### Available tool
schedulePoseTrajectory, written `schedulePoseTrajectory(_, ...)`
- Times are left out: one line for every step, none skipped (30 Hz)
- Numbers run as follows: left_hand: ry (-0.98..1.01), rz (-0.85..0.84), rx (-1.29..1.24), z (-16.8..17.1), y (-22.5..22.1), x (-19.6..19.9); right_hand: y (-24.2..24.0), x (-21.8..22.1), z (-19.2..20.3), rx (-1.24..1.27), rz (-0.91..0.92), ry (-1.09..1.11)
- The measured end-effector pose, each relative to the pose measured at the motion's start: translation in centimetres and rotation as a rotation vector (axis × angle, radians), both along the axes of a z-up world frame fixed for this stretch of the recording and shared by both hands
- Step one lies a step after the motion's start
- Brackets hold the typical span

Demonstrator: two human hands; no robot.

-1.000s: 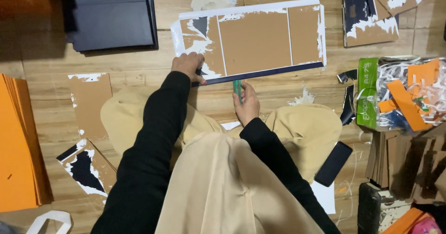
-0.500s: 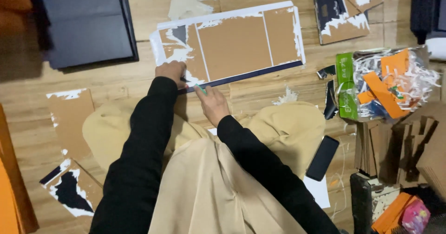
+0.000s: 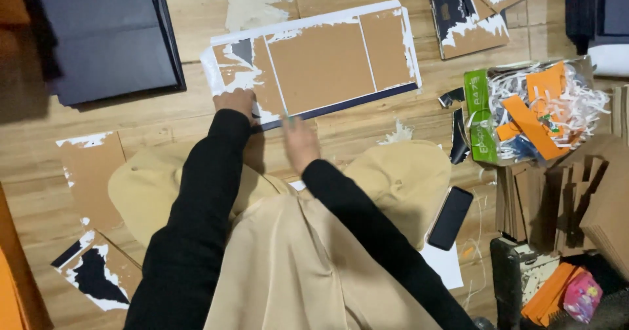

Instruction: Gluing and aligning cardboard pieces onto paper covers to assemble book or box components.

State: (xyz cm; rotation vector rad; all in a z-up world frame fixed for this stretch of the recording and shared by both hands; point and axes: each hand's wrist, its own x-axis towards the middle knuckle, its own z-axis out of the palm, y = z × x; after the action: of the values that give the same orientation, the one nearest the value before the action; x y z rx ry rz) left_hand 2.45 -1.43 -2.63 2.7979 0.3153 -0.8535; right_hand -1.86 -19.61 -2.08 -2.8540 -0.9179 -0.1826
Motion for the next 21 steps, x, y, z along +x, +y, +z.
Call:
schedulePoseTrajectory(0.010,0.005,0.001,-1.4,-0.1,-0.1,1.3,-1.5,0.8,0.001,0.005,0.010)
schedulePoseTrajectory(0.004,-0.002,0.030,-2.5,0.0,0.4,2.8,-2.4,1.6,0.006,0.070,-0.079)
schedulePoseTrajectory(-0.002,-0.009,0.060,-3.6,0.0,1.0,4.2,-3.3,2.5,0.010,0.134,-0.167)
schedulePoseTrajectory(-0.003,-0.009,0.065,-4.4,0.3,1.2,4.1,-3.0,2.3,0.015,0.133,-0.168)
schedulePoseTrajectory(-0.004,-0.014,0.068,-5.2,0.6,1.4,3.9,-2.6,2.1,0.009,0.190,-0.205)
schedulePoseTrajectory(-0.003,-0.020,0.063,-6.1,0.4,1.5,3.3,-2.3,1.9,-0.004,0.246,-0.238)
schedulePoseTrajectory(-0.001,-0.021,0.060,-7.2,0.6,1.3,3.3,-2.9,2.0,-0.007,0.245,-0.236)
schedulePoseTrajectory(0.013,-0.025,0.068,-8.3,0.8,1.9,3.4,-2.9,2.1,-0.028,0.346,-0.207)
schedulePoseTrajectory(0.026,-0.028,0.075,-9.2,1.0,2.5,3.5,-3.0,2.3,-0.050,0.447,-0.177)
schedulePoseTrajectory(0.022,-0.037,0.075,-8.2,1.1,2.3,3.8,-3.5,2.0,-0.052,0.438,-0.181)
schedulePoseTrajectory(0.029,-0.038,0.064,-7.3,1.2,2.1,4.1,-3.9,1.6,-0.004,0.501,-0.124)
schedulePoseTrajectory(0.039,-0.044,0.054,-6.3,1.3,1.9,4.5,-4.4,1.2,0.047,0.560,-0.066)
schedulePoseTrajectory(0.036,-0.057,0.054,-3.6,0.7,1.6,4.0,-3.9,0.9,0.046,0.547,-0.068)
schedulePoseTrajectory(0.080,-0.018,0.011,-0.7,0.3,1.3,3.7,-3.3,0.7,0.101,0.515,0.075)
schedulePoseTrajectory(0.123,0.021,-0.031,2.2,0.0,0.9,3.4,-2.7,0.4,0.158,0.482,0.217)
schedulePoseTrajectory(0.123,0.013,-0.031,2.8,-0.2,1.0,1.6,-1.0,1.0,0.158,0.475,0.216)
schedulePoseTrajectory(0.137,0.009,-0.009,3.3,-0.3,1.0,-0.2,0.7,1.6,0.075,0.389,0.266)
schedulePoseTrajectory(0.153,0.011,0.014,3.9,-0.4,0.8,-2.0,2.2,2.2,-0.008,0.310,0.318)
schedulePoseTrajectory(0.155,0.009,0.015,7.4,-1.5,0.7,-4.3,3.7,2.1,-0.007,0.308,0.319)
schedulePoseTrajectory(0.210,0.037,0.018,10.9,-2.6,0.7,-6.5,5.3,2.0,-0.047,0.245,0.199)
schedulePoseTrajectory(0.266,0.064,0.021,14.4,-3.7,0.7,-8.8,7.0,1.9,-0.088,0.182,0.080)
